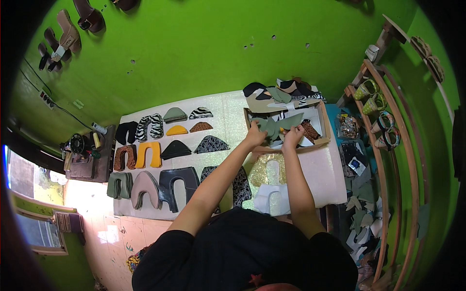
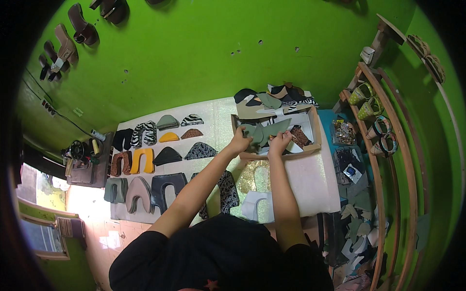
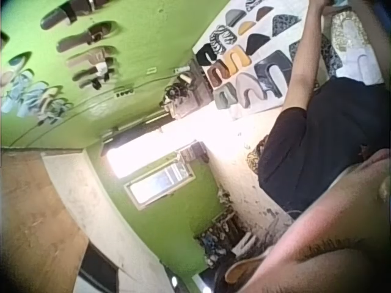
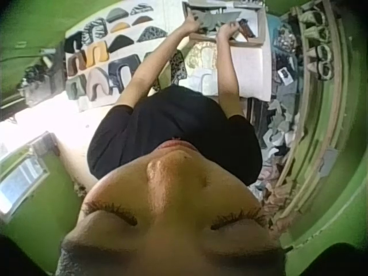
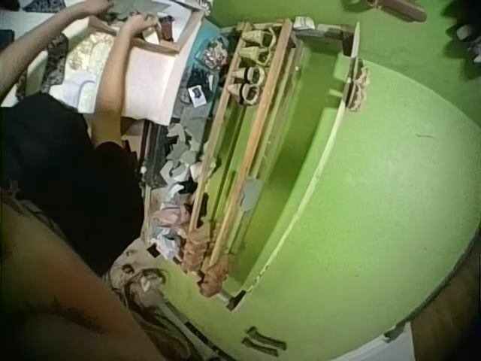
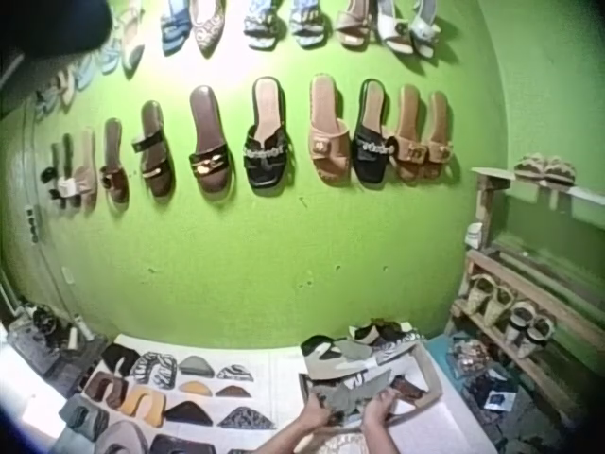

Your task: Organizing various shoe upper components on a table and in a box.

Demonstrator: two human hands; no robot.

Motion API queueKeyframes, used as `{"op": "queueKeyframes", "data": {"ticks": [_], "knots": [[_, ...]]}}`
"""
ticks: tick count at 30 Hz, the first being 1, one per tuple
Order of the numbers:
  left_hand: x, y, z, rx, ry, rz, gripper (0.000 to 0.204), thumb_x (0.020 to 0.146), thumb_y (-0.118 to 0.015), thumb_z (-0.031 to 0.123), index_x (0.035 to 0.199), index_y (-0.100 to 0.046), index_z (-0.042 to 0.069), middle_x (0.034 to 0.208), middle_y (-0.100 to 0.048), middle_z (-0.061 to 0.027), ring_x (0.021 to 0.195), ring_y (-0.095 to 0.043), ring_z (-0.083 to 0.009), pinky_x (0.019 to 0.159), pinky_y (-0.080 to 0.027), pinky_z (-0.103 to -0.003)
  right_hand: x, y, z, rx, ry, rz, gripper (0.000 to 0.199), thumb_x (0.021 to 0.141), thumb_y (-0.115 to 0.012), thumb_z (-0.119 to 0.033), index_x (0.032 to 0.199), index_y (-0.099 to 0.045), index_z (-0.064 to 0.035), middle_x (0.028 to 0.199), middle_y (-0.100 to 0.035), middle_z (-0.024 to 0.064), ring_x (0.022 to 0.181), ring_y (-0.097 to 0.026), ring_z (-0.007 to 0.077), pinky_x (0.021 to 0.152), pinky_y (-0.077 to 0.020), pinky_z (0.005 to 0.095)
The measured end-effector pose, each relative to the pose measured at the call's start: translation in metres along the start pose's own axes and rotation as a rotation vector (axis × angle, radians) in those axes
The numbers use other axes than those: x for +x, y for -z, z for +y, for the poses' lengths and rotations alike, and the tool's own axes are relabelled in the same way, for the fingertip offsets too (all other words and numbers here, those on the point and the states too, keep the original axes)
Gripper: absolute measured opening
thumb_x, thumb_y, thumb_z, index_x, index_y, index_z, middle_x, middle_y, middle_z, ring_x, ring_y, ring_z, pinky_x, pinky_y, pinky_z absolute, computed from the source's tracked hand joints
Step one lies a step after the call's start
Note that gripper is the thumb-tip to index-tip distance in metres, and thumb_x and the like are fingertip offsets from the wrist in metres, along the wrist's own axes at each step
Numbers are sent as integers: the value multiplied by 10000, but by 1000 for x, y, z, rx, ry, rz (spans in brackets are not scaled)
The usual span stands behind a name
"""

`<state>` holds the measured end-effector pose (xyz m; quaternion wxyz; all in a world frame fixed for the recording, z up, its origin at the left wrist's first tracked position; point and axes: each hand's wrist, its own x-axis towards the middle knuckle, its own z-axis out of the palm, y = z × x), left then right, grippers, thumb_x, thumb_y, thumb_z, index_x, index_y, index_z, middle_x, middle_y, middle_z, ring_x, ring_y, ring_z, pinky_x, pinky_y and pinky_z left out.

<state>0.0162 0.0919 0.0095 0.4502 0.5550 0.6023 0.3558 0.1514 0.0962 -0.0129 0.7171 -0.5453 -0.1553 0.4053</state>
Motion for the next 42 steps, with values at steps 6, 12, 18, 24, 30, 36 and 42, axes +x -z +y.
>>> {"op": "queueKeyframes", "data": {"ticks": [6, 12, 18, 24, 30, 36, 42], "knots": [[-12, 9, 17, -326, -79, -113, 497, 788, -579, 170, 1190, -368, -34, 1161, -462, -228, 1115, -440, -287, 904, -370, -354, -4, 3, 1, -251, 358, -233, 198, 862, -449, -85, 1032, -491, 8, 902, -554, 87, 777, -516, 144, 698, -418, 271], [-29, 53, 34, -381, -266, -231, 464, 780, -599, 87, 1188, -398, 0, 1099, -491, -142, 957, -517, -172, 813, -431, -273, -51, -17, -28, -269, 394, -475, 189, 843, -510, -103, 1003, -532, -6, 889, -562, 51, 720, -516, 96, 570, -438, 225], [-66, 88, 49, -353, -362, -243, 521, 729, -600, -30, 1202, -383, 5, 1001, -507, -97, 777, -576, -114, 680, -477, -225, -83, -27, -49, -269, 288, -597, 158, 824, -541, -120, 952, -547, -27, 874, -559, 24, 694, -514, 57, 436, -414, 165], [-81, 116, 38, -510, -290, -206, 329, 805, -531, -8, 1128, -464, -15, 1016, -531, -140, 828, -608, -164, 682, -494, -230, -119, -42, -64, -280, 383, -796, 206, 811, -507, -46, 1006, -542, 10, 894, -560, 57, 773, -543, 119, 609, -484, 242], [-96, 141, 28, -564, -220, -180, 282, 835, -501, 31, 1105, -468, -44, 957, -577, -142, 831, -614, -181, 713, -498, -236, -137, -51, -65, -297, 479, -734, 226, 757, -557, 20, 982, -536, 41, 913, -551, 76, 859, -527, 138, 752, -449, 257], [-104, 163, 21, -635, -207, -115, 288, 876, -457, 99, 1131, -455, -34, 976, -578, -131, 854, -605, -181, 728, -495, -240, -153, -61, -54, -246, 506, -712, 203, 754, -592, 10, 946, -533, 41, 883, -554, 75, 788, -539, 114, 689, -453, 225], [-119, 189, 21, -850, -107, -161, 286, 908, -376, 119, 1141, -443, -34, 986, -575, -142, 876, -604, -195, 754, -506, -260, -172, -71, -43, -226, 358, -609, 130, 757, -625, -28, 843, -539, 20, 731, -560, 18, 587, -504, 62, 547, -422, 175]]}}
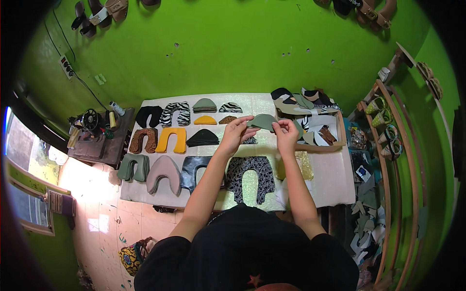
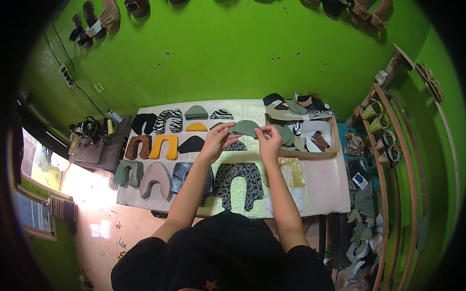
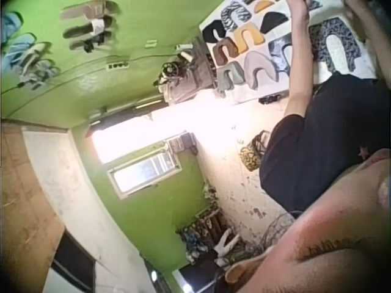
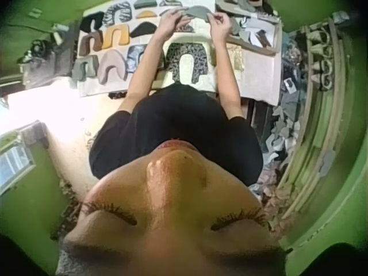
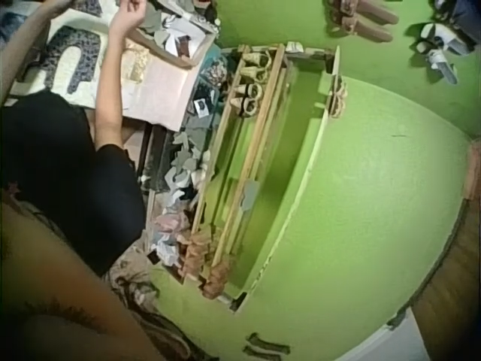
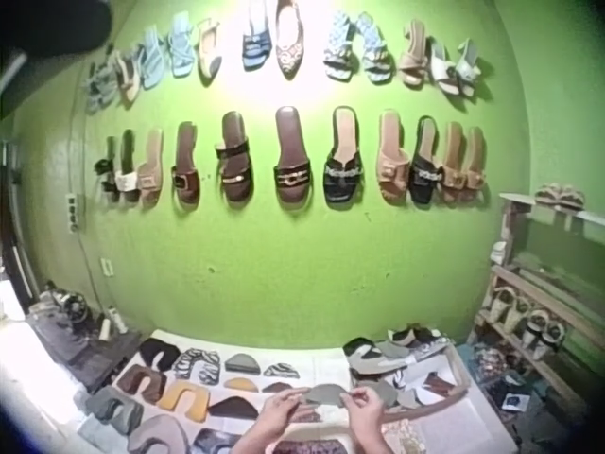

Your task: Organizing various shoe upper components on a table and in a box.

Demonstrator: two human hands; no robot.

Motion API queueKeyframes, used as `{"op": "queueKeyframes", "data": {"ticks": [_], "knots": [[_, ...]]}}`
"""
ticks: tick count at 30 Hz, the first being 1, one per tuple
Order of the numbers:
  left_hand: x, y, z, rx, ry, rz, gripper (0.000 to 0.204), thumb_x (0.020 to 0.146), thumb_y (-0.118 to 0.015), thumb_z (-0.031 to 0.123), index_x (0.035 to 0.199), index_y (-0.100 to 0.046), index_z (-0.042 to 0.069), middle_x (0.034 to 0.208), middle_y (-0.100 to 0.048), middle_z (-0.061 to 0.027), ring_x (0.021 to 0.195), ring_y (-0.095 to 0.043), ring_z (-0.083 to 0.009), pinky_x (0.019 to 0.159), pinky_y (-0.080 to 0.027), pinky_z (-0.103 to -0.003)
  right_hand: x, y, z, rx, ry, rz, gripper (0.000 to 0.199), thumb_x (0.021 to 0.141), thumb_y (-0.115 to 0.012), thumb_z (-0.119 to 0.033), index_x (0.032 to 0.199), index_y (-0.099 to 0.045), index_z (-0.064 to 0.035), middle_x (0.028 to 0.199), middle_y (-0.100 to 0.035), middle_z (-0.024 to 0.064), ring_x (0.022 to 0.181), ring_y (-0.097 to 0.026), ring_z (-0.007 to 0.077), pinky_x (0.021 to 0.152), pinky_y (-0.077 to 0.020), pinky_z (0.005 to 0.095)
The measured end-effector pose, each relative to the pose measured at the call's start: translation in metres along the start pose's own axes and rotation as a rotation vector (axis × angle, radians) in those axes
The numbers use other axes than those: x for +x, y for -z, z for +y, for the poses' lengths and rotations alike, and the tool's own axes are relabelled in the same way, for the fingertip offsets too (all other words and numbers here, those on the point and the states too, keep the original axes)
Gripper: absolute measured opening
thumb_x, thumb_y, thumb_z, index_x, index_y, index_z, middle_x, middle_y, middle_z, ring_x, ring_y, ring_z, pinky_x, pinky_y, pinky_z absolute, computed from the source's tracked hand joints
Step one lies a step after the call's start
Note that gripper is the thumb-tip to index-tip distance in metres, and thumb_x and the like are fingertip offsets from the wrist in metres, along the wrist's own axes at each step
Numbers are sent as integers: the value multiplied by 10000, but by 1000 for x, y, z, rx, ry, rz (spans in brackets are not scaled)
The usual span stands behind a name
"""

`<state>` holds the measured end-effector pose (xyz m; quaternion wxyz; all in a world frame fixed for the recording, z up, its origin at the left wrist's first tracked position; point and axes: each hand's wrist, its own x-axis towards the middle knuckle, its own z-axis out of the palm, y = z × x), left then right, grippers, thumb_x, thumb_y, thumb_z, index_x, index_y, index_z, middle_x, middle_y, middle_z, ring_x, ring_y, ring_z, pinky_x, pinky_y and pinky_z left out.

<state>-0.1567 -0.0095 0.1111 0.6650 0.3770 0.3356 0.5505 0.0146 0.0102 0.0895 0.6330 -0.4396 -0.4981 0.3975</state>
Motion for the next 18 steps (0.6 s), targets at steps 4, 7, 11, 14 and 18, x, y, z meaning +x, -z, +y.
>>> {"op": "queueKeyframes", "data": {"ticks": [4, 7, 11, 14, 18], "knots": [[-3, 11, 5, 4, -34, 28, 282, 911, -355, 106, 1144, -436, -31, 984, -573, -145, 868, -607, -195, 750, -514, -257, -1, -10, 0, -59, 96, 88, 110, 762, -631, -53, 809, -548, 2, 715, -550, 1, 609, -479, 40, 524, -381, 162], [-4, 22, 7, 59, -3, 35, 277, 911, -350, 101, 1142, -430, -30, 985, -570, -145, 864, -609, -195, 746, -518, -254, 2, -15, -4, -27, 124, 112, 108, 775, -624, -71, 815, -550, -3, 717, -537, -12, 646, -463, 30, 560, -374, 160], [-6, 30, 10, 20, 1, 50, 272, 904, -342, 76, 1140, -425, -29, 990, -568, -147, 851, -611, -192, 751, -519, -262, 2, -30, -18, 169, 76, 43, 102, 781, -612, -59, 841, -550, -5, 716, -528, -22, 638, -457, 28, 571, -367, 154], [-5, 28, 12, -2, 7, 47, 280, 891, -337, 43, 1135, -436, -50, 986, -558, -145, 860, -603, -192, 765, -513, -257, 1, -34, -13, 8, 65, -94, 101, 765, -617, -63, 830, -564, -9, 717, -551, -11, 642, -475, 40, 566, -376, 170], [-5, 29, 17, -111, 35, 12, 281, 888, -346, 75, 1110, -448, -65, 998, -550, -163, 865, -600, -224, 771, -511, -292, 0, -38, -7, -177, 96, -81, 108, 748, -630, -82, 811, -576, -12, 711, -571, 4, 638, -490, 52, 555, -381, 185]]}}
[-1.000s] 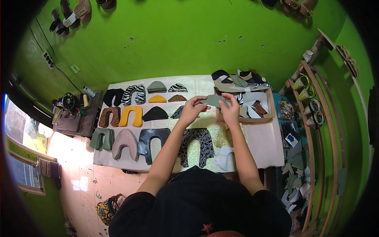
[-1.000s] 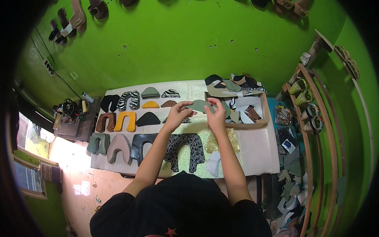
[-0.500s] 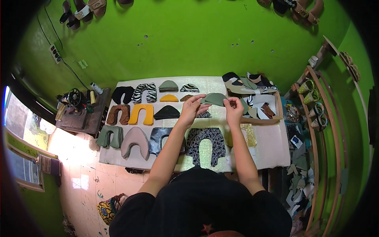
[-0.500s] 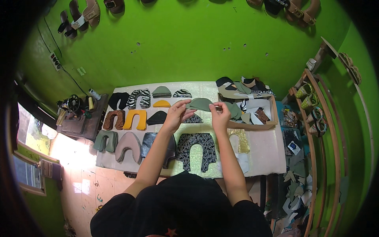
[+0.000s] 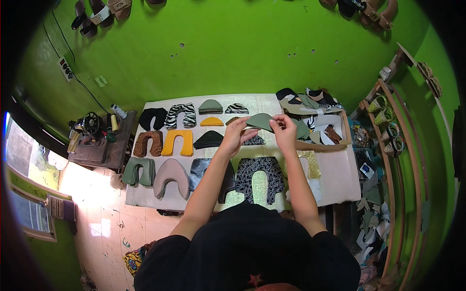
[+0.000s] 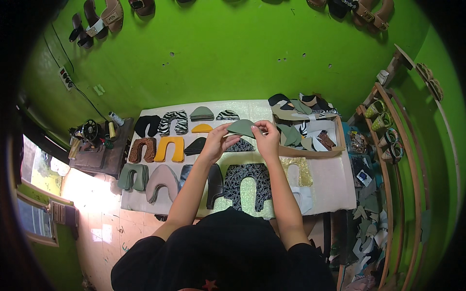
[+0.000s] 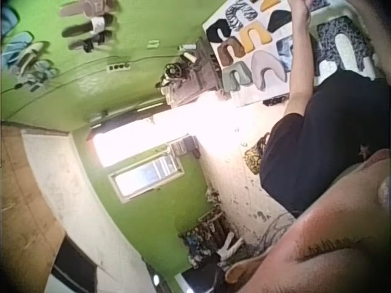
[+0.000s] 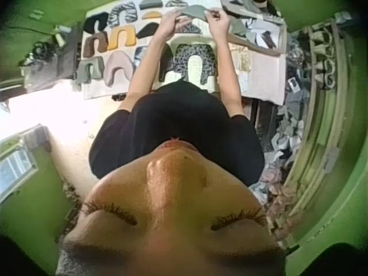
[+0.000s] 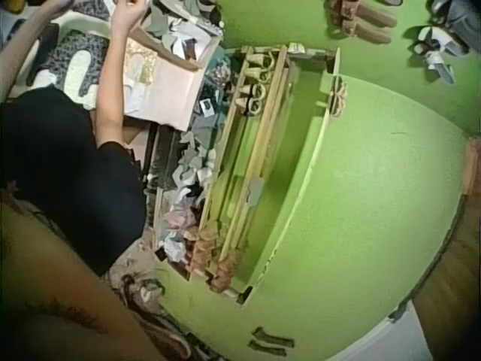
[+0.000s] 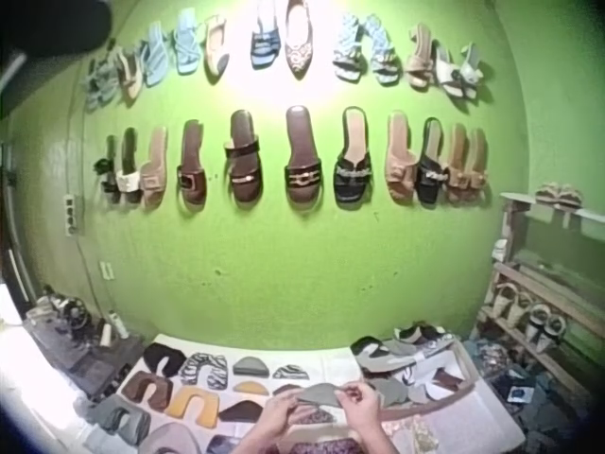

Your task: Organizing various shoe upper components on a table and in a box.

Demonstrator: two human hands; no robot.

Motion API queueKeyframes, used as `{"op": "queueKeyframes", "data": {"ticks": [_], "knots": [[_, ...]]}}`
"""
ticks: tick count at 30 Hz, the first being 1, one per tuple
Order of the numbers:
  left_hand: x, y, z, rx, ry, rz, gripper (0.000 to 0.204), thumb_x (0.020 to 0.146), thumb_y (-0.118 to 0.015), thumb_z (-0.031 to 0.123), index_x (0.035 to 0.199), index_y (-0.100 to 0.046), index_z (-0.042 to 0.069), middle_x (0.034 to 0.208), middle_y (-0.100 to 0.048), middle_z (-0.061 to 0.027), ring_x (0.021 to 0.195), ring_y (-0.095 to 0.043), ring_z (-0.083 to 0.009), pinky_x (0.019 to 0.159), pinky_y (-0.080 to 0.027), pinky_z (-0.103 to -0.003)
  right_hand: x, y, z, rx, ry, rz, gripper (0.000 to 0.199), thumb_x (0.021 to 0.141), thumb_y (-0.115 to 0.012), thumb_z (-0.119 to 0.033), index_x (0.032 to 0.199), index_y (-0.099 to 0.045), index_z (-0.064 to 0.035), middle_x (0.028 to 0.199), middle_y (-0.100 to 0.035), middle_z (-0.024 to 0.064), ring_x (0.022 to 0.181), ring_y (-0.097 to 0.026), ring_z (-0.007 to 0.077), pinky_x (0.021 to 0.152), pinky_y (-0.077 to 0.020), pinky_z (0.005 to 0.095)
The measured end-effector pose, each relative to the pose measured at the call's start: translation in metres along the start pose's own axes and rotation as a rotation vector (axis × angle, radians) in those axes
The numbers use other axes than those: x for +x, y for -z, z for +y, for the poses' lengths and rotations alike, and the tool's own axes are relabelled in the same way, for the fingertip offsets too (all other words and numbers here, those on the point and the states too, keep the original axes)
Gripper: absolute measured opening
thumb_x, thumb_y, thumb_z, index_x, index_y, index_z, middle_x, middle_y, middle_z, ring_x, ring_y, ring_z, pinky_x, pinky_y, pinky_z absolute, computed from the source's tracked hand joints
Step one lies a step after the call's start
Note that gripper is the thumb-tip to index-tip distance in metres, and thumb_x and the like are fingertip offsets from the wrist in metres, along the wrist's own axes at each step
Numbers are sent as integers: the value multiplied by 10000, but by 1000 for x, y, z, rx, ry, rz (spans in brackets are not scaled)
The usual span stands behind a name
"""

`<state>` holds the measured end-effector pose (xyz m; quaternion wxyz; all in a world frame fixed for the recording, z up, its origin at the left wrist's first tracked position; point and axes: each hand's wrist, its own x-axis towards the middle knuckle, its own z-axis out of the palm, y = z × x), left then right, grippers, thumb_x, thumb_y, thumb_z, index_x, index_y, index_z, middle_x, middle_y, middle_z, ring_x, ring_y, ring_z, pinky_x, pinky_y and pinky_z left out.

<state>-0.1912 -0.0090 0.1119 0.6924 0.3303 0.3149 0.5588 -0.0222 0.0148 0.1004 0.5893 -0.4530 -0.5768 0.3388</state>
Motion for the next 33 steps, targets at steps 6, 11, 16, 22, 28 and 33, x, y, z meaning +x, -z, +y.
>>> {"op": "queueKeyframes", "data": {"ticks": [6, 11, 16, 22, 28, 33], "knots": [[5, 2, 1, -63, 2, -44, 316, 897, -365, 161, 1087, -460, -72, 1005, -548, -172, 849, -602, -236, 768, -509, -316, 1, 1, 0, -32, -32, 3, 114, 739, -637, -93, 805, -584, -16, 699, -582, 5, 621, -500, 57, 541, -379, 191], [6, 0, 0, -57, -14, -65, 319, 896, -387, 176, 1084, -469, -69, 1001, -556, -160, 833, -604, -221, 759, -512, -306, 0, 3, 3, -47, -13, 21, 117, 738, -640, -95, 810, -587, -19, 701, -584, 4, 624, -498, 53, 539, -377, 191], [5, -1, -1, -29, 3, -26, 298, 878, -458, 158, 1089, -490, -50, 960, -578, -138, 802, -606, -176, 742, -517, -274, -3, 1, 2, -44, -12, 21, 119, 736, -642, -99, 809, -590, -21, 703, -585, 2, 623, -496, 54, 536, -372, 191], [6, 6, -5, 77, 4, 3, 262, 861, -480, 104, 1090, -495, -23, 943, -587, -98, 795, -602, -145, 742, -510, -249, -5, -5, 3, -53, -23, 9, 118, 738, -641, -109, 802, -591, -23, 712, -588, 4, 635, -500, 61, 542, -380, 198], [3, 12, -4, 76, -12, 11, 272, 864, -469, 93, 1106, -481, -29, 937, -587, -99, 782, -600, -131, 722, -514, -233, -3, -6, 16, -36, -93, -49, 131, 766, -622, -122, 813, -580, -7, 731, -589, 22, 655, -504, 70, 579, -405, 211], [2, 25, -2, 72, -6, 71, 274, 868, -456, 86, 1114, -469, -35, 931, -587, -97, 775, -600, -126, 709, -518, -228, -3, -10, 18, 106, -243, -209, 141, 799, -598, -126, 830, -569, 9, 740, -588, 36, 650, -526, 73, 576, -426, 203]]}}
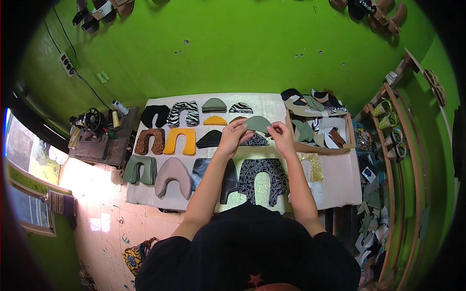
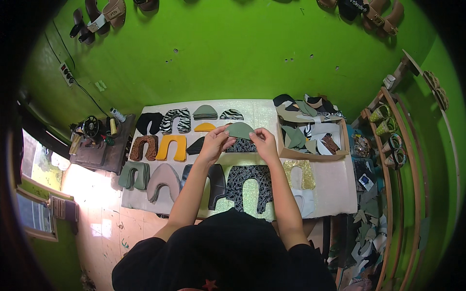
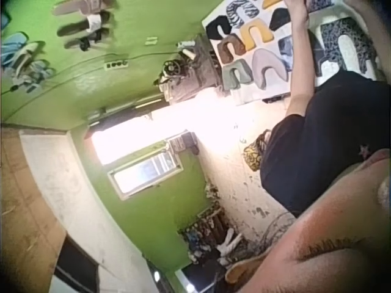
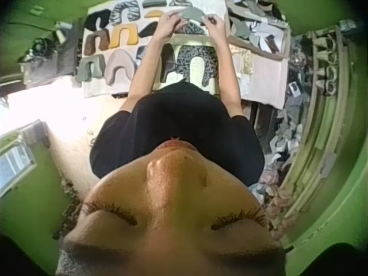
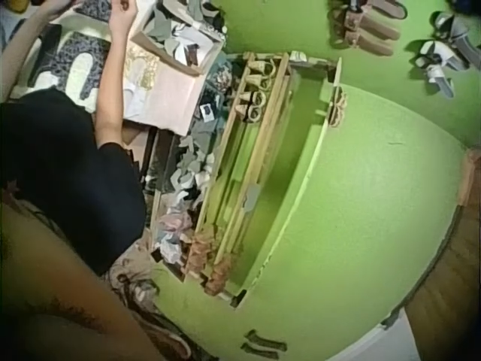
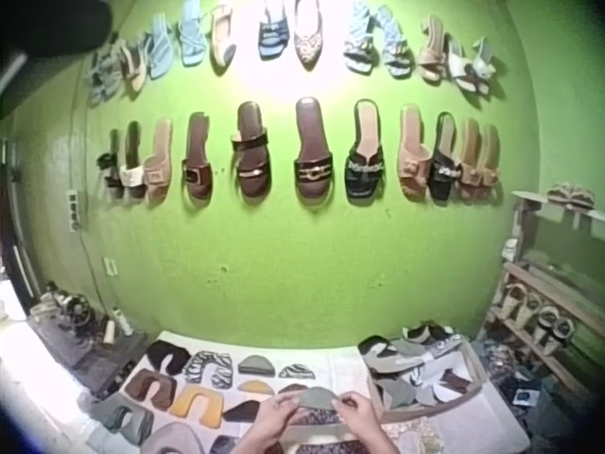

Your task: Organizing various shoe upper components on a table and in a box.

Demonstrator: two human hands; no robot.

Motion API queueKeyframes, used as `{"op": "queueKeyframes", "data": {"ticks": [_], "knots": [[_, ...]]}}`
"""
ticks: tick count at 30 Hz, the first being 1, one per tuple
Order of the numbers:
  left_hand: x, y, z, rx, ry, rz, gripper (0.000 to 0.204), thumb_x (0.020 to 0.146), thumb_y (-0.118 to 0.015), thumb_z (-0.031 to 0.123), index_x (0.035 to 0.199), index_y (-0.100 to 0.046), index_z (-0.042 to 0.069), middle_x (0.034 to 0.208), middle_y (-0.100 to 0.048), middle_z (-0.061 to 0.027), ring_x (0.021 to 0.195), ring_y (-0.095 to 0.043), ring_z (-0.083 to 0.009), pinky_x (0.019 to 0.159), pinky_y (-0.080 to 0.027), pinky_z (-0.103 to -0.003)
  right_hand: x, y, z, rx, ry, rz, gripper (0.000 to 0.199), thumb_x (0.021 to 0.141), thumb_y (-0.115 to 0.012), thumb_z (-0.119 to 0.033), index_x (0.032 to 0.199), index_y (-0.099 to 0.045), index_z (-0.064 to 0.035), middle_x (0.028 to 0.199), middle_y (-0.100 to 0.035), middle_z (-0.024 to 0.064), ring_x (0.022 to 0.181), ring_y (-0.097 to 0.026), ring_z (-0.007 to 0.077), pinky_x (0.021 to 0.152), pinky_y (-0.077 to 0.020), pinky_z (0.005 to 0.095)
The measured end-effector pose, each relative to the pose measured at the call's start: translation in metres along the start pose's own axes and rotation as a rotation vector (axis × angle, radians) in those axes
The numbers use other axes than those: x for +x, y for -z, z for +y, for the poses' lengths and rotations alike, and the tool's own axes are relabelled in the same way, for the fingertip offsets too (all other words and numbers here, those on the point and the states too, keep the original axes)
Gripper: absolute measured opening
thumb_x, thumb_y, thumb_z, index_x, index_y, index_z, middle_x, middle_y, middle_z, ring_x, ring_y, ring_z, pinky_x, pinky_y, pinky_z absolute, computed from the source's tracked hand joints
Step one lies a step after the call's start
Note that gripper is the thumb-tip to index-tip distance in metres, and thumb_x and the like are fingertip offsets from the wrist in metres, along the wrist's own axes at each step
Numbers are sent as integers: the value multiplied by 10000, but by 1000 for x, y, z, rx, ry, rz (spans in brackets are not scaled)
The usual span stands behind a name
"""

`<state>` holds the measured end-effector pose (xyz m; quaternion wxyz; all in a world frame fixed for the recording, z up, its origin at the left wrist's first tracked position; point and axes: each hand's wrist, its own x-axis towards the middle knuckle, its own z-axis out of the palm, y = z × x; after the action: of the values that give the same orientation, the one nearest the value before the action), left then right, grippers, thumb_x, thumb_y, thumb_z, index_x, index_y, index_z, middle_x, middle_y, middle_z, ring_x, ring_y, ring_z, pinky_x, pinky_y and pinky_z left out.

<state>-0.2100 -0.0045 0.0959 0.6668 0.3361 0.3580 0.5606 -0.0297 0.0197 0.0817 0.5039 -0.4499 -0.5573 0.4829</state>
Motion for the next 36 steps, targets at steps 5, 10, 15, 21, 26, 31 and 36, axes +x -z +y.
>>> {"op": "queueKeyframes", "data": {"ticks": [5, 10, 15, 21, 26, 31, 36], "knots": [[2, 13, 4, -24, -7, 58, 254, 865, -463, 77, 1097, -479, -28, 927, -588, -92, 773, -601, -121, 694, -521, -222, 8, -10, 7, 91, -165, -101, 146, 805, -582, -95, 852, -570, 43, 711, -591, 50, 597, -564, 91, 562, -452, 198], [9, 37, -2, 62, -53, 185, 238, 843, -502, 46, 1074, -491, -12, 910, -593, -82, 774, -598, -119, 692, -516, -216, 20, -25, 16, 30, -154, -122, 155, 788, -593, -71, 873, -589, 58, 718, -605, 64, 606, -568, 93, 563, -454, 200], [23, 64, -11, 194, -73, 294, 246, 841, -497, 29, 1083, -487, -17, 929, -601, -109, 782, -605, -136, 684, -518, -224, 37, -39, 32, 7, -143, -165, 162, 741, -625, -20, 883, -599, 53, 736, -615, 74, 615, -571, 92, 576, -459, 200], [49, 106, -9, 333, -102, 368, 159, 817, -527, 18, 958, -545, -54, 827, -618, -120, 694, -623, -159, 596, -503, -210, 79, -69, 49, -87, -110, -213, 155, 737, -630, -27, 870, -591, 42, 706, -610, 66, 610, -562, 84, 558, -454, 202], [86, 141, 17, 652, -32, 353, 166, 775, -605, 73, 903, -572, -28, 739, -612, -75, 642, -606, -115, 536, -483, -222, 134, -91, 74, -296, 5, -227, 151, 740, -630, -55, 858, -576, 22, 648, -585, 31, 568, -522, 68, 519, -421, 205], [124, 188, 29, 1045, -220, 457, 160, 698, -642, 86, 829, -582, 15, 642, -604, -101, 572, -591, -185, 527, -442, -290, 167, -140, 82, -377, 71, -189, 108, 748, -599, -81, 837, -555, -37, 603, -566, 93, 543, -538, 162, 528, -422, 279], [148, 201, 36, 1393, -226, 471, 112, 743, -591, 163, 823, -593, 85, 728, -609, -119, 697, -581, -298, 597, -446, -363, 191, -160, 102, -457, 149, -203, 92, 755, -583, -108, 800, -588, -29, 636, -582, 114, 580, -566, 217, 563, -438, 294]]}}
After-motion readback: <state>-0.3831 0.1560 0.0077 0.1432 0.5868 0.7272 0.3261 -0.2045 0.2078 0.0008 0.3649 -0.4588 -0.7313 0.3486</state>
